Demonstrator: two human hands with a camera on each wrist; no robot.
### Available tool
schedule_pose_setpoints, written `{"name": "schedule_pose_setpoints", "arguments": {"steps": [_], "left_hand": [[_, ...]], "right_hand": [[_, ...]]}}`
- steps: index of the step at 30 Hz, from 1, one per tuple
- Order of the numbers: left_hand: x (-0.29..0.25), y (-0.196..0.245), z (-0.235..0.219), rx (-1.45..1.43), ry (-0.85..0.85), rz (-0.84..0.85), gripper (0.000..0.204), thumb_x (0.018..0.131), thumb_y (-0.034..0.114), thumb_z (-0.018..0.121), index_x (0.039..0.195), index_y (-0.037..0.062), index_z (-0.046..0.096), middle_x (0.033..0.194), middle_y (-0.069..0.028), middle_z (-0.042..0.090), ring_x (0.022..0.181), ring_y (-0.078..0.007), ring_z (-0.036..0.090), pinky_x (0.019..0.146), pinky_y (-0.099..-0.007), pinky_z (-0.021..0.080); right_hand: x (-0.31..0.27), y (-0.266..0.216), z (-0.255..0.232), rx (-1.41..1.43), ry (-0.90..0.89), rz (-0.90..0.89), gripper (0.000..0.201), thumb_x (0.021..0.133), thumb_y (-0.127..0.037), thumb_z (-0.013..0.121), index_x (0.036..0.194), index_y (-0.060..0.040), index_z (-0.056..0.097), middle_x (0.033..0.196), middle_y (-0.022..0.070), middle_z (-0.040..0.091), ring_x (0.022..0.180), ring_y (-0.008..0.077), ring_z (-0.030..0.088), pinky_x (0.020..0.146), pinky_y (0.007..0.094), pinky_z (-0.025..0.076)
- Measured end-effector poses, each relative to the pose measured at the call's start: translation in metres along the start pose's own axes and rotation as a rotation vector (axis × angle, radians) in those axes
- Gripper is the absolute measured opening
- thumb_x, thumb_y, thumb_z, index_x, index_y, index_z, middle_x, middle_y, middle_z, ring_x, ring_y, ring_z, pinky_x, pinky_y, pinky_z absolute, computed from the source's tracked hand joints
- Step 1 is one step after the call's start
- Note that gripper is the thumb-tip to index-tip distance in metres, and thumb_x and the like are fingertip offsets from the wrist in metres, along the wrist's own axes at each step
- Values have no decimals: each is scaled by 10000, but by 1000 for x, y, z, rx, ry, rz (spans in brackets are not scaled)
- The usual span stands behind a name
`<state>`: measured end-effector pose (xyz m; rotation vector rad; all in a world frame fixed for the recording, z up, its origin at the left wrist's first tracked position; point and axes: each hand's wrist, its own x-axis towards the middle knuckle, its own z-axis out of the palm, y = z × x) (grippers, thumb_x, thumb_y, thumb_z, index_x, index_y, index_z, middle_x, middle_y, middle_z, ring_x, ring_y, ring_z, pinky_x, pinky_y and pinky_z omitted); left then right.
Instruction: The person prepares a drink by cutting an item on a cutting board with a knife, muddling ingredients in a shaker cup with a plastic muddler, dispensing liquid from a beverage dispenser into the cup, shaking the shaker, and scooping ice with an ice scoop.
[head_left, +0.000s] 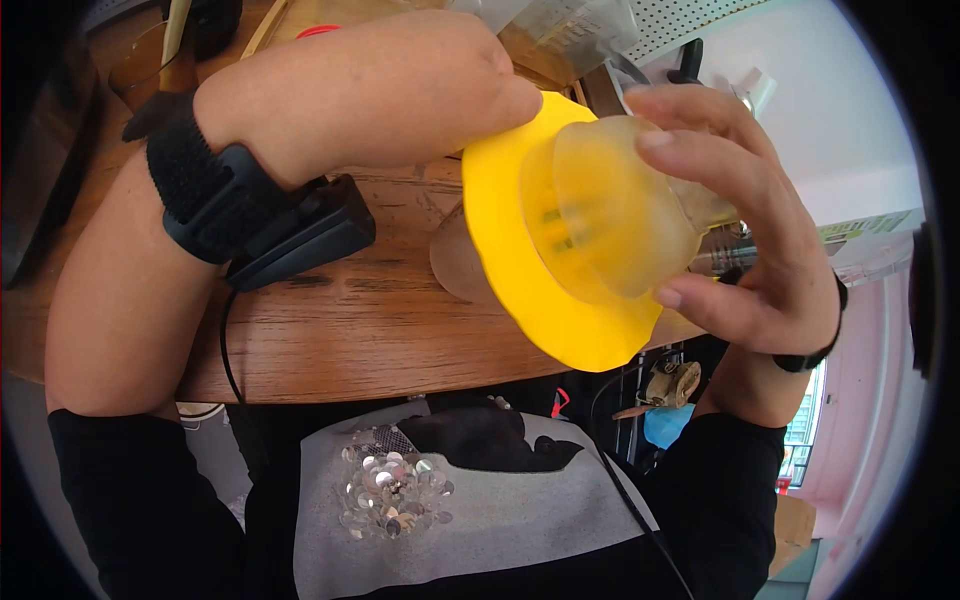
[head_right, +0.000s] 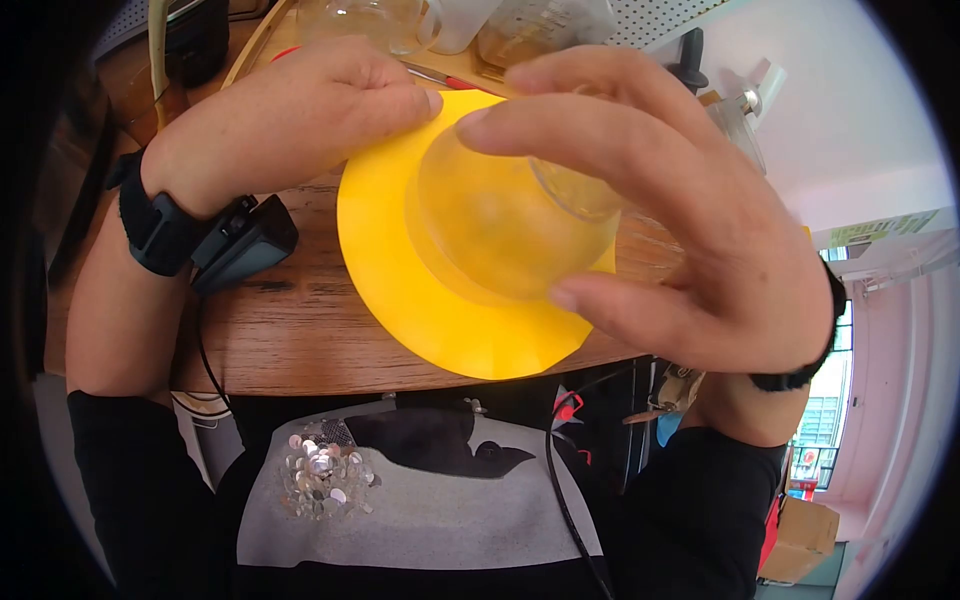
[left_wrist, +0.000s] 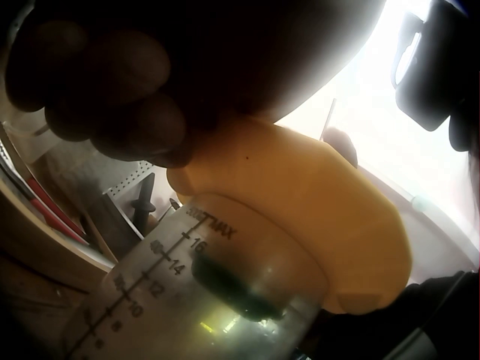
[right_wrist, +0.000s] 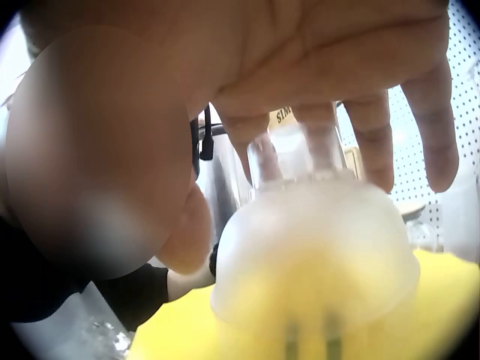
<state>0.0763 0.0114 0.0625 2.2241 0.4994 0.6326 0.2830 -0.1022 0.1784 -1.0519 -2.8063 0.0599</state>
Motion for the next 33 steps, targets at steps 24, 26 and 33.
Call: {"name": "schedule_pose_setpoints", "arguments": {"steps": [24,26,33], "left_hand": [[2,0,-2,-42,26,-54,413,941,297,492,751,-56,593,613,-41,535,564,-106,497,546,-281,416],[2,2,-2,-18,16,-66,419,943,297,490,743,-58,587,611,-42,534,563,-110,497,547,-285,417],[3,-3,2,-88,25,13,406,949,291,488,747,-49,580,619,-38,539,558,-108,500,546,-275,420]], "right_hand": [[4,-3,-4,-125,-62,242,967,589,-656,762,1294,-46,506,1139,158,572,1074,287,571,918,370,429],[0,2,3,-56,29,195,984,573,-641,775,1304,-43,498,1177,161,565,1091,289,566,933,382,422],[7,-7,7,-114,-25,75,900,603,-537,803,1276,-16,511,1196,151,566,1089,286,571,941,374,420]]}}
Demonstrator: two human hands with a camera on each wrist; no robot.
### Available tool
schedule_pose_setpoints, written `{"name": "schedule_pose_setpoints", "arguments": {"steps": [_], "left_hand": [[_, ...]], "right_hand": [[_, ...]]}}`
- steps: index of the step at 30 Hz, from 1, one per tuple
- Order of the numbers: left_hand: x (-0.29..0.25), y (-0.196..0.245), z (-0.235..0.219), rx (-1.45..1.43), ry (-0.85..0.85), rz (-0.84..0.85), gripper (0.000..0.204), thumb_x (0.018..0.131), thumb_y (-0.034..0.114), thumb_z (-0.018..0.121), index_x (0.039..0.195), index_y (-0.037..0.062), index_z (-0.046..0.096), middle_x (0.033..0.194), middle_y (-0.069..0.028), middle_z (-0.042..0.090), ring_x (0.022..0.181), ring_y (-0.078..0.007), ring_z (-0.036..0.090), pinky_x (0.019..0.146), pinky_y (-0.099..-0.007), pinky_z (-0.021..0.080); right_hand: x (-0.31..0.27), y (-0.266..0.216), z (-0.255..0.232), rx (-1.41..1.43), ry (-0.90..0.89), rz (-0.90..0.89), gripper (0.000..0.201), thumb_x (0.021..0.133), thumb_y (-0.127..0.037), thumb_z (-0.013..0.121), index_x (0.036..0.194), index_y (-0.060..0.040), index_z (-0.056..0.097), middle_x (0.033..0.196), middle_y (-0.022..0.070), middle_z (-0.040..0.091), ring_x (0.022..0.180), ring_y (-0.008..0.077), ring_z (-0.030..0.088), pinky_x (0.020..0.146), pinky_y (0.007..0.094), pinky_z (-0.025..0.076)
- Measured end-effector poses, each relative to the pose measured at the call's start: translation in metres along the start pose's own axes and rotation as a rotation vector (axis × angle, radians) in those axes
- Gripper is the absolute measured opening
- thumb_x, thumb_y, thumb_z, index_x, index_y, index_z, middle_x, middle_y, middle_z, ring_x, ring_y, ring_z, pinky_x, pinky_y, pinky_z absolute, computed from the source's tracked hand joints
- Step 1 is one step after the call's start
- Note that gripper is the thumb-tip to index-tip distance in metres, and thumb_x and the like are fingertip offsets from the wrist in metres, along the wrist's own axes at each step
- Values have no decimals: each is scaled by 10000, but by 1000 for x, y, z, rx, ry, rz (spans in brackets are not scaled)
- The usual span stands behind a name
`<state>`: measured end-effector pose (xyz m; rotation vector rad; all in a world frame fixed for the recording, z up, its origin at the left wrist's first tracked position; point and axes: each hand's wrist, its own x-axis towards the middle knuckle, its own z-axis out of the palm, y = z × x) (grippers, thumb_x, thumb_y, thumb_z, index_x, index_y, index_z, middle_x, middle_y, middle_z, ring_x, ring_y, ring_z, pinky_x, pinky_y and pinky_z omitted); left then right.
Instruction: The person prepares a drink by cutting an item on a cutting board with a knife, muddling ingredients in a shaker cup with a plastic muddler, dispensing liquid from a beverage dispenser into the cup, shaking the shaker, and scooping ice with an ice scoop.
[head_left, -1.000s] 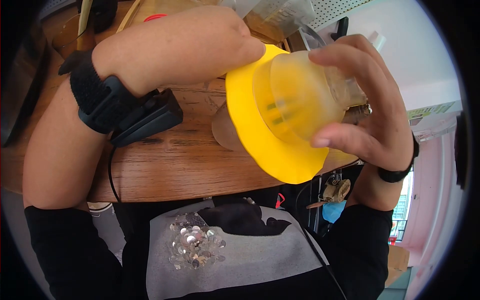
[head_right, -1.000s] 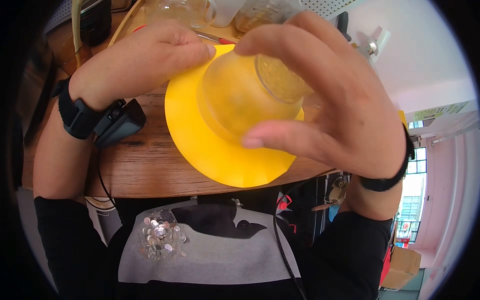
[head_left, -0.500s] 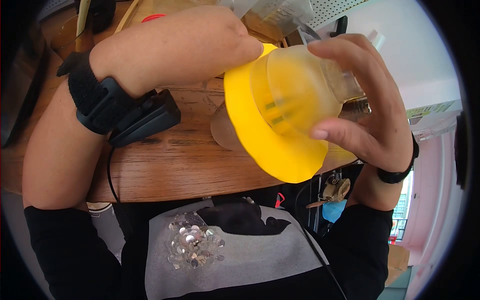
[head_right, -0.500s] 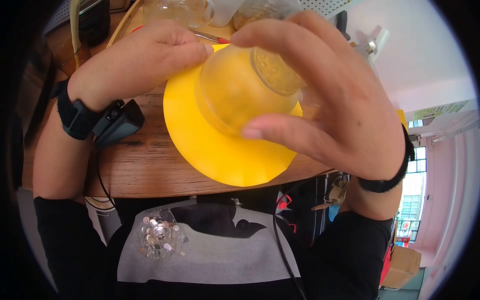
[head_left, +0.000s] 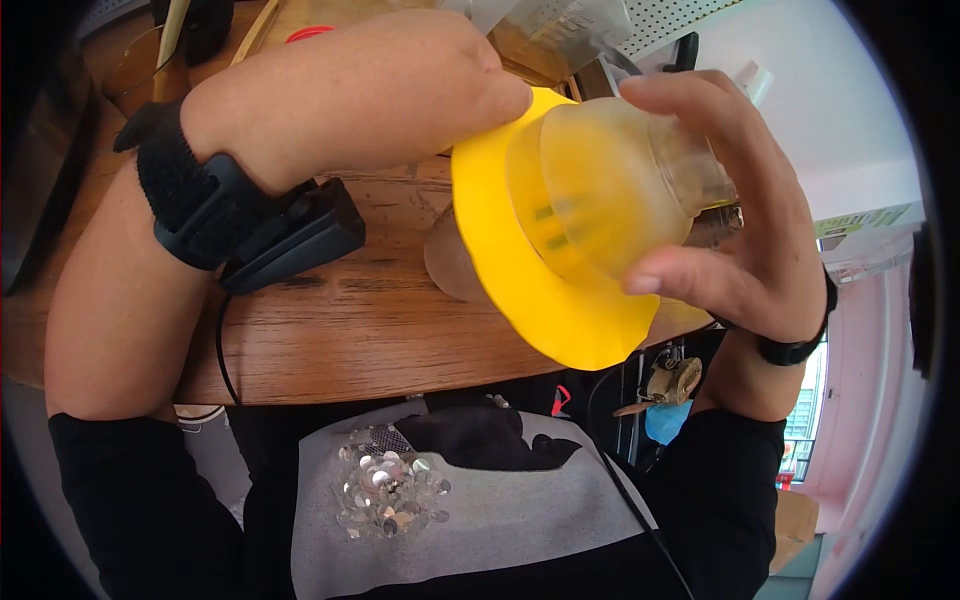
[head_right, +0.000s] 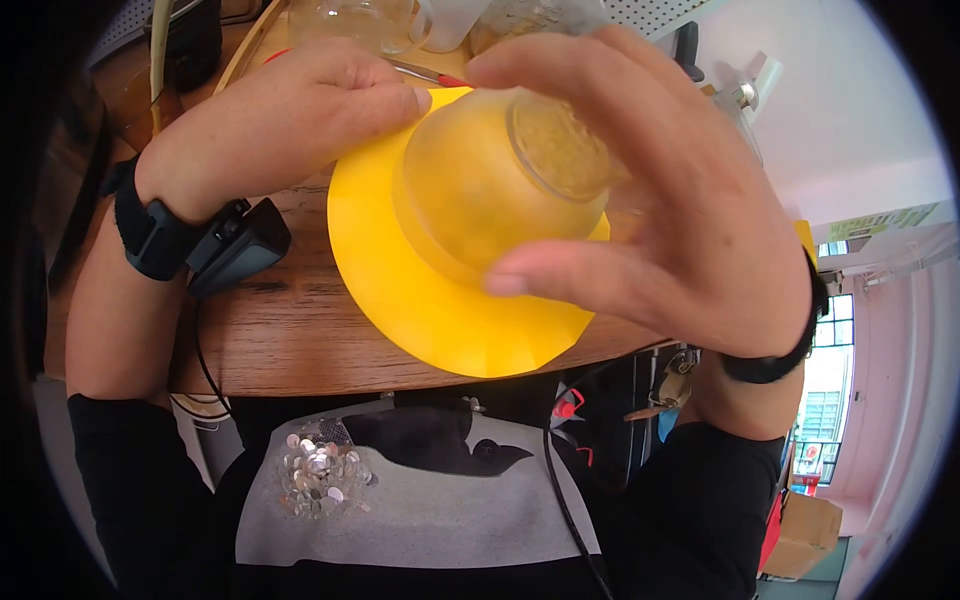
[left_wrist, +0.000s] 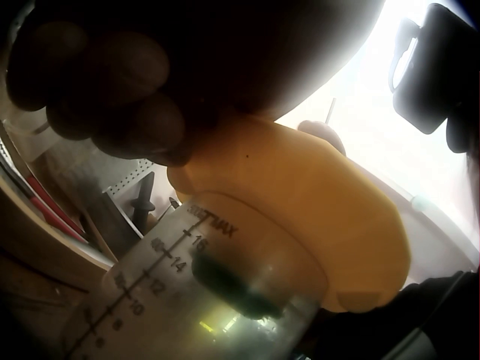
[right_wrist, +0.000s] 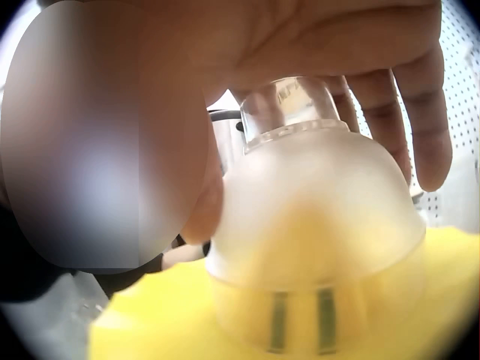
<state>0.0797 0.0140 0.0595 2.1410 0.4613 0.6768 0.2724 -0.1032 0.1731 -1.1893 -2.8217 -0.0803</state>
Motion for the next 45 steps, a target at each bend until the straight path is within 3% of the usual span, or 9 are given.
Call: {"name": "schedule_pose_setpoints", "arguments": {"steps": [5,15,20,23,27,33,42,44,45], "left_hand": [[0,1,-3,-7,-28,-59,391,947,281,497,768,-54,590,632,-35,558,578,-102,518,548,-264,422],[0,1,-1,-38,-32,-45,382,948,272,495,776,-56,590,645,-26,561,577,-95,511,551,-258,421],[-1,2,-3,-25,-38,-90,380,953,272,495,782,-53,593,655,-26,571,593,-94,520,565,-248,428],[-1,1,-2,-4,-8,-31,379,953,274,497,777,-48,592,654,-26,568,593,-91,516,567,-240,426],[-1,1,-1,2,-15,-53,372,953,269,497,793,-51,598,660,-26,570,600,-86,516,571,-241,427],[-1,2,-4,-49,-76,-77,353,957,258,495,857,-56,620,713,-25,599,647,-78,533,605,-236,440],[-2,-11,-9,-89,20,1,338,970,278,504,957,-34,634,797,-41,611,741,-112,570,679,-263,470],[5,-38,-19,763,192,636,349,977,308,502,959,-9,648,832,-38,629,751,-114,579,688,-259,476],[8,-19,-29,768,194,637,349,977,308,502,959,-9,648,832,-38,629,751,-114,579,688,-259,476]], "right_hand": [[-1,-6,0,-164,-20,294,920,603,-619,771,1247,-6,533,1118,120,583,1041,266,588,908,331,437],[-4,4,1,68,9,-33,772,712,-489,729,1267,-1,508,1219,184,534,1129,291,538,959,391,396],[-2,-6,-1,-92,-35,355,864,658,-568,748,1271,-8,511,1141,144,590,1108,246,557,973,384,382],[1,-7,10,412,233,261,847,680,-533,739,1290,3,499,1202,163,560,1136,271,538,984,396,374],[-3,12,-1,194,-34,-79,783,707,-448,740,1278,28,496,1267,190,503,1184,316,494,997,380,360],[0,-6,0,52,-74,278,757,675,-451,782,1228,-4,523,1208,162,530,1162,297,510,972,381,384],[-4,10,8,181,23,-7,798,652,-376,800,1300,-20,499,1278,179,506,1178,297,495,1004,387,367],[-1,12,4,172,-6,-42,787,652,-351,801,1299,-21,499,1276,182,506,1188,299,486,1006,382,365],[0,12,2,165,-40,-78,776,652,-326,801,1298,-21,499,1273,184,506,1198,302,478,1008,378,362]]}}
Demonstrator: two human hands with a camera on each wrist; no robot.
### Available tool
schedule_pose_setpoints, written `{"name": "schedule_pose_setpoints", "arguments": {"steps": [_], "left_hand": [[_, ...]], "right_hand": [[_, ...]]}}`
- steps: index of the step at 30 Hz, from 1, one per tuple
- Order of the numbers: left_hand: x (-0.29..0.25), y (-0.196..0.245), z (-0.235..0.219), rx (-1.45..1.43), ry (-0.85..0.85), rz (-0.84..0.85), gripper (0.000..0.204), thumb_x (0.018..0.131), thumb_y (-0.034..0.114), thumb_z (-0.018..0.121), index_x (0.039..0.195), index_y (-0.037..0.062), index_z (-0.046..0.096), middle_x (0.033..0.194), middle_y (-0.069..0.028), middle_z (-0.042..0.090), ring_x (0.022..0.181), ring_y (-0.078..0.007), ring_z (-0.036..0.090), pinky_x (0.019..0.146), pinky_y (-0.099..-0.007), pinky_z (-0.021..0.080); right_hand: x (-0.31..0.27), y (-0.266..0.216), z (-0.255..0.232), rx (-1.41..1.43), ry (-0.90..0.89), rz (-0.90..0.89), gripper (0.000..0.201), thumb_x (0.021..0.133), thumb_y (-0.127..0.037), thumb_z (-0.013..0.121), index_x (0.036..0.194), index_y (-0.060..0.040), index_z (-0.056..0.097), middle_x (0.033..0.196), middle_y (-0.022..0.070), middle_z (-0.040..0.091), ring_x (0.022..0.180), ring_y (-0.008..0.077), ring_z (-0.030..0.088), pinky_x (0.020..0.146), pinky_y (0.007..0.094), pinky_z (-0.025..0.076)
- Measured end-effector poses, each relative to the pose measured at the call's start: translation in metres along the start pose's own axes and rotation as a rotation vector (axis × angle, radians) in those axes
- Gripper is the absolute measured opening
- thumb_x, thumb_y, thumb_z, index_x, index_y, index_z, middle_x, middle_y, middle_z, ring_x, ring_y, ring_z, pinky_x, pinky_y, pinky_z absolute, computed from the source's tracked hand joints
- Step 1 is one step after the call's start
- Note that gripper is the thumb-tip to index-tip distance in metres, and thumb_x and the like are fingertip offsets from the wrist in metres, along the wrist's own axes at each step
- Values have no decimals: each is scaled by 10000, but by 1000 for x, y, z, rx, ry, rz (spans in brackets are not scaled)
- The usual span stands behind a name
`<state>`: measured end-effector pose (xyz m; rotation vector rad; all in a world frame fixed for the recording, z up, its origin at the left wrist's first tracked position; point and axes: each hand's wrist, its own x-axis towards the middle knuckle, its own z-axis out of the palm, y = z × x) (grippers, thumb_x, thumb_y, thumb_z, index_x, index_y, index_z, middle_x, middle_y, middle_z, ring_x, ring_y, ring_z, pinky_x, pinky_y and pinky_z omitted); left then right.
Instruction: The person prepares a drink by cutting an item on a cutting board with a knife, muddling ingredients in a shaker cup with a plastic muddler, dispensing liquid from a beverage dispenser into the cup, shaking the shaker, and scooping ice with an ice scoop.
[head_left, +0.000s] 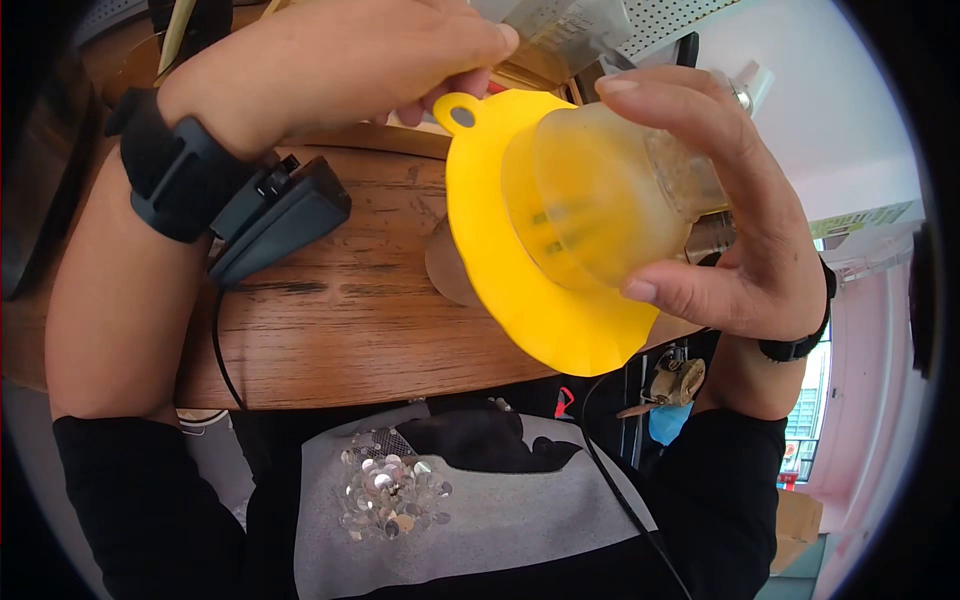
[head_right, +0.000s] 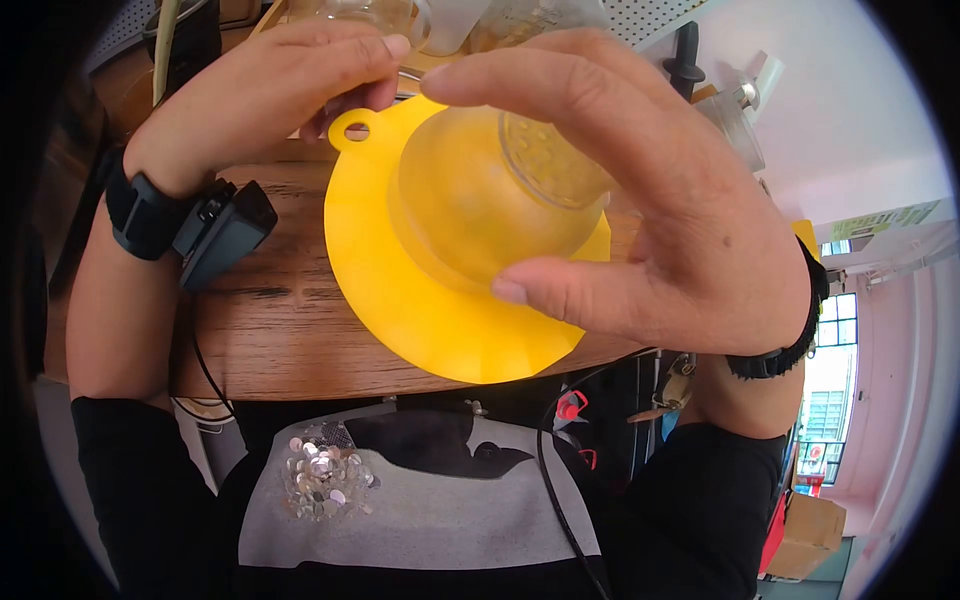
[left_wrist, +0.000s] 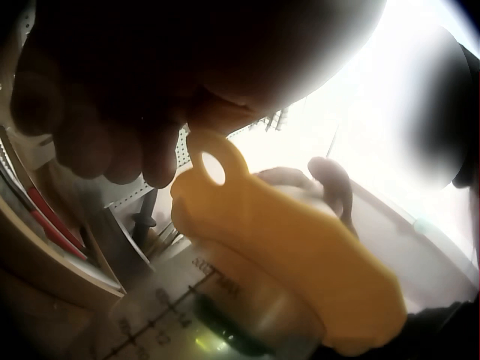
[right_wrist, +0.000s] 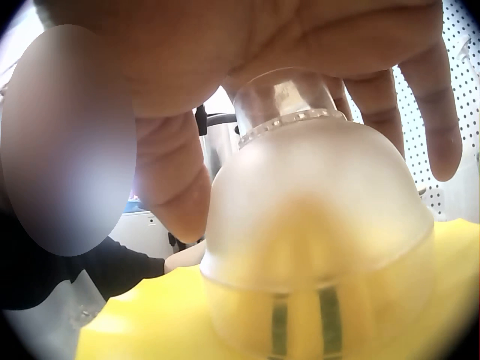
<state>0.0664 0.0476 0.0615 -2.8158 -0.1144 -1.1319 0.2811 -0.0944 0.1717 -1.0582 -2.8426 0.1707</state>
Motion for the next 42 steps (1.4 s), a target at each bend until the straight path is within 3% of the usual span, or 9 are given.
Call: {"name": "schedule_pose_setpoints", "arguments": {"steps": [2,5,9,15,17,20,24,35,42], "left_hand": [[35,5,-46,-934,-708,-910,553,845,298,699,1262,11,477,1091,-159,599,1036,-303,604,855,-342,491],[0,0,-2,-729,-280,-654,366,980,342,504,963,8,651,853,-33,648,769,-98,592,713,-233,482],[7,12,3,-928,-225,-642,393,974,374,511,960,6,646,851,-24,646,778,-86,592,718,-208,476],[7,20,5,-803,-270,-640,429,961,402,530,955,-10,652,824,-10,631,757,-67,577,714,-194,467],[6,22,2,-619,-218,-283,412,965,377,531,942,-18,646,820,-10,634,750,-66,578,724,-198,472],[5,23,1,-961,-346,-637,390,971,348,527,909,-21,636,800,-9,623,731,-70,565,704,-212,472],[6,23,4,-971,-318,-627,378,973,324,520,862,-21,630,737,-4,598,661,-73,541,632,-228,460],[21,41,-13,-777,-375,-857,392,939,293,505,724,-26,581,593,3,506,553,-65,471,515,-240,390],[4,27,-1,-713,-233,-626,359,948,266,512,740,-16,586,599,18,506,540,-53,459,494,-221,376]], "right_hand": [[0,0,0,2,9,-9,769,656,-325,803,1294,-21,501,1267,180,509,1189,303,482,998,374,367],[-1,1,-3,5,1,-4,763,658,-337,809,1281,-19,506,1254,172,515,1169,300,490,983,368,374],[3,-13,-9,-78,-22,163,776,647,-377,816,1265,-16,515,1248,171,516,1140,292,504,978,361,376],[1,-5,-1,71,146,22,736,671,-399,790,1246,-17,535,1199,173,533,1112,291,532,961,366,389],[1,3,-5,7,65,-46,728,671,-409,785,1235,-17,544,1185,173,539,1109,291,535,956,370,392],[2,-6,-8,-109,-17,-27,710,673,-414,779,1218,-14,558,1170,175,544,1104,298,538,951,373,396],[10,-24,-5,-231,-36,363,673,690,-419,762,1194,-15,576,1160,181,545,1095,317,538,944,370,398],[-2,-11,-13,25,-33,30,723,686,-361,767,1253,18,528,1263,241,485,1182,346,499,1006,403,357],[14,-24,1,-269,-35,375,732,659,-432,794,1224,-30,562,1130,146,549,1065,262,540,920,340,407]]}}
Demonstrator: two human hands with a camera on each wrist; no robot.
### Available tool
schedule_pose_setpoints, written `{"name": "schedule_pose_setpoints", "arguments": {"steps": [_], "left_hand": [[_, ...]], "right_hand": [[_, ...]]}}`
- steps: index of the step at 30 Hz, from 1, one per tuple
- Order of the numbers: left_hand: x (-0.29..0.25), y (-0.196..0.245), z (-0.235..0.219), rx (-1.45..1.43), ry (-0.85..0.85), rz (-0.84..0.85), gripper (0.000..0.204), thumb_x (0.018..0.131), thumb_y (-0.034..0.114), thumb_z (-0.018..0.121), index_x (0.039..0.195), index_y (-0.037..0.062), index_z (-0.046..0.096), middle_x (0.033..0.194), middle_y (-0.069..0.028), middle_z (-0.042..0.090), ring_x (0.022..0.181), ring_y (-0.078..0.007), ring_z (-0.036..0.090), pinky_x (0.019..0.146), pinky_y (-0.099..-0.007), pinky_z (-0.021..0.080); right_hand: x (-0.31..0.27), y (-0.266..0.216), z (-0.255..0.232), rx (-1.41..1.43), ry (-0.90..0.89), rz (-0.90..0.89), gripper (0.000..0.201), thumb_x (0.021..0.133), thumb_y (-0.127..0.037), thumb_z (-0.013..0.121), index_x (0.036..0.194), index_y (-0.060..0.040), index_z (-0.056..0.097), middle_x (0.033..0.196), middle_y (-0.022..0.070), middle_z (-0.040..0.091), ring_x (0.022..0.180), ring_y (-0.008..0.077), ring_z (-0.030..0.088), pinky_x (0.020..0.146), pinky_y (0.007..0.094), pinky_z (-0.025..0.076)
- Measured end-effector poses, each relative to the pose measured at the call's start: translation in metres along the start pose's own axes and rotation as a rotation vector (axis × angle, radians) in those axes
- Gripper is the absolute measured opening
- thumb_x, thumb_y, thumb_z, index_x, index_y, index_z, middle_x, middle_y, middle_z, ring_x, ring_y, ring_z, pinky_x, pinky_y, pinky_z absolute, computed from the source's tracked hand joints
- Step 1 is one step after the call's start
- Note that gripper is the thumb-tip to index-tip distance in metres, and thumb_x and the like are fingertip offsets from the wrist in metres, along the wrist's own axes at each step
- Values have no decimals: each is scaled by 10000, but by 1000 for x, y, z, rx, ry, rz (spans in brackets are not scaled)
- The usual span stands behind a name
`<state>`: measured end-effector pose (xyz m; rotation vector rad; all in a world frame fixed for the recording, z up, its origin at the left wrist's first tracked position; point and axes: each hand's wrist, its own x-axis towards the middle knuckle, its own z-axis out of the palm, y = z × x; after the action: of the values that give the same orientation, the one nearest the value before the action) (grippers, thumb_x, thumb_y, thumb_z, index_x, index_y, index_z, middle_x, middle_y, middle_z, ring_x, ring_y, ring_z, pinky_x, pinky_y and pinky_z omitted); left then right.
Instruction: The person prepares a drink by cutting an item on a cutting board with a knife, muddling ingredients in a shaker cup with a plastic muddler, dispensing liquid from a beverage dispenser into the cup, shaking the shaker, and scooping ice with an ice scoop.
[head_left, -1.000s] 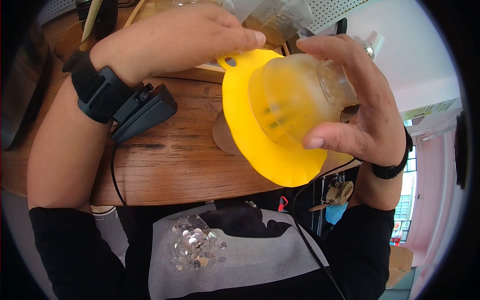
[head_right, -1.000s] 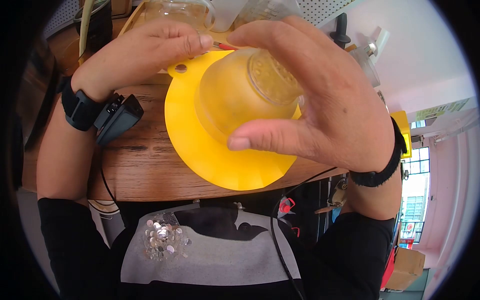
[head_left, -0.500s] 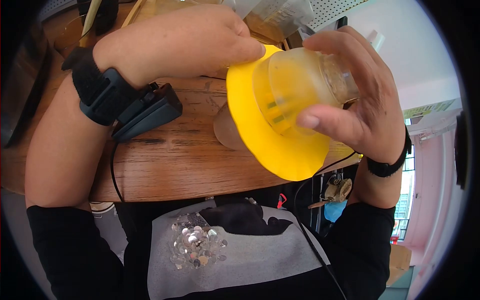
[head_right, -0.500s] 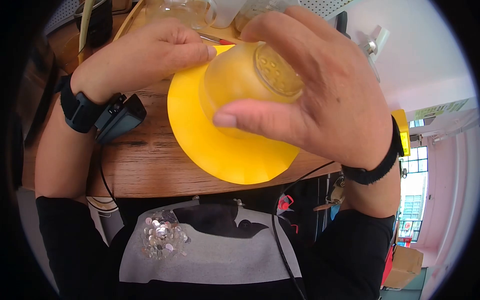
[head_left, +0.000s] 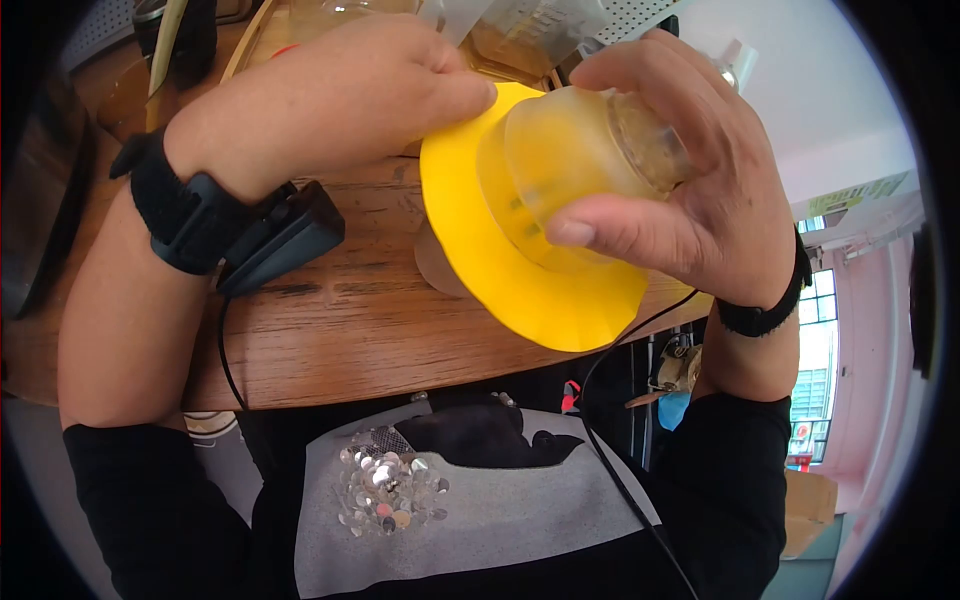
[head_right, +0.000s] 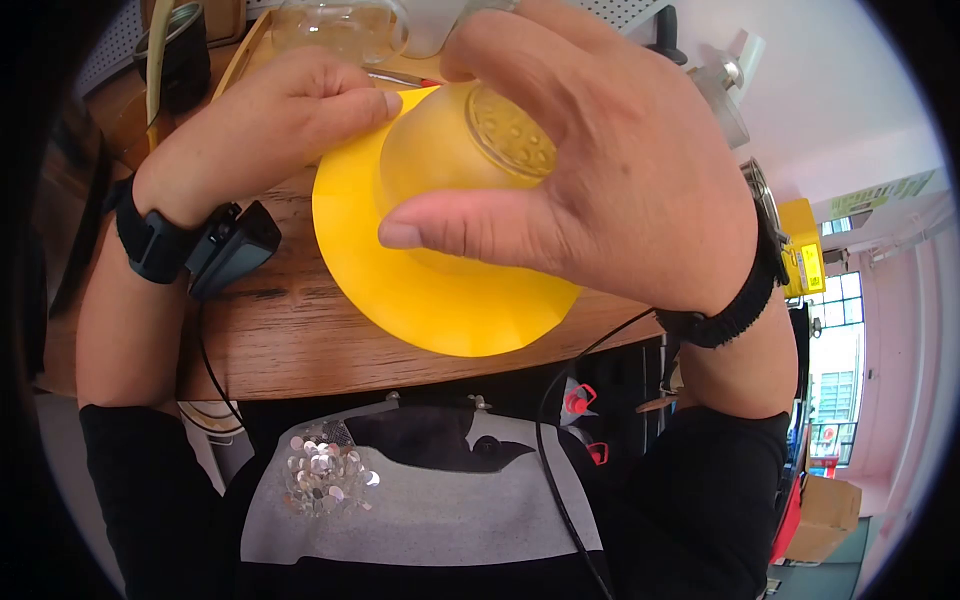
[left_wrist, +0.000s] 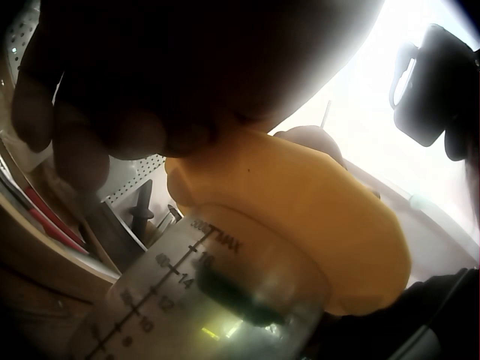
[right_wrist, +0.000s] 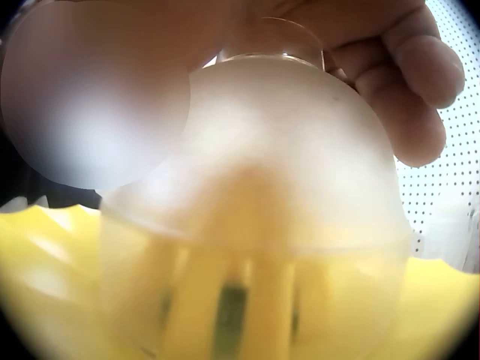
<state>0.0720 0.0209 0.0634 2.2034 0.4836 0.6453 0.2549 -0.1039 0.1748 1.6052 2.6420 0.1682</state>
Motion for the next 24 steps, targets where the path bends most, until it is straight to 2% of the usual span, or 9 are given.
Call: {"name": "schedule_pose_setpoints", "arguments": {"steps": [2,4,7,12,14,17,19,21,24], "left_hand": [[1,22,-4,-24,-38,-61,343,956,259,508,767,-16,592,612,27,509,550,-38,457,505,-205,378],[4,20,-2,2,-22,-43,338,959,259,506,779,-15,590,616,30,508,551,-36,459,506,-201,378],[8,14,3,-12,-12,0,334,963,261,505,787,-11,584,625,37,510,552,-32,462,503,-194,377],[6,17,-1,-14,-34,-32,330,970,260,508,778,-1,576,647,47,521,564,-22,461,504,-192,375],[5,23,-5,-62,-73,-142,319,973,246,506,773,7,573,651,54,512,570,-19,447,506,-202,373],[5,5,5,-158,-20,-144,320,970,239,508,753,13,572,640,58,505,555,-23,438,487,-215,368],[6,13,2,-122,-33,-114,333,966,238,514,736,4,571,657,53,525,559,-35,450,492,-218,373],[6,15,3,-128,-66,-217,345,923,222,506,750,-66,582,612,-47,546,585,-95,496,550,-293,420],[5,10,7,-167,-29,-165,359,940,223,510,736,-65,573,611,-14,529,596,-71,483,548,-274,413]], "right_hand": [[-5,15,-1,-11,54,-5,755,652,-439,799,1247,-44,554,1124,129,551,1055,250,542,907,329,413],[-3,33,6,149,235,-514,781,675,-412,786,1295,-22,515,1185,141,543,1111,257,529,928,332,420],[-13,29,2,507,152,-264,780,699,-347,771,1325,11,475,1263,155,519,1190,265,493,977,349,403],[-10,36,8,383,91,-413,704,698,-282,796,1266,22,512,1238,155,528,1143,263,522,953,339,416],[-14,18,9,263,174,-162,717,656,-348,834,1207,8,544,1119,122,553,1028,241,548,870,327,435],[-13,14,18,204,211,-55,732,627,-407,846,1162,1,559,1012,83,548,936,221,541,815,316,425],[-13,13,14,266,152,56,763,651,-403,835,1225,1,536,1136,124,540,1060,273,526,910,337,410],[-11,30,27,485,369,-374,670,711,-315,777,1278,-75,513,1157,148,548,1079,338,534,913,397,445],[-14,41,22,548,216,-467,672,728,-210,734,1336,-105,467,1242,151,506,1152,344,491,970,402,418]]}}
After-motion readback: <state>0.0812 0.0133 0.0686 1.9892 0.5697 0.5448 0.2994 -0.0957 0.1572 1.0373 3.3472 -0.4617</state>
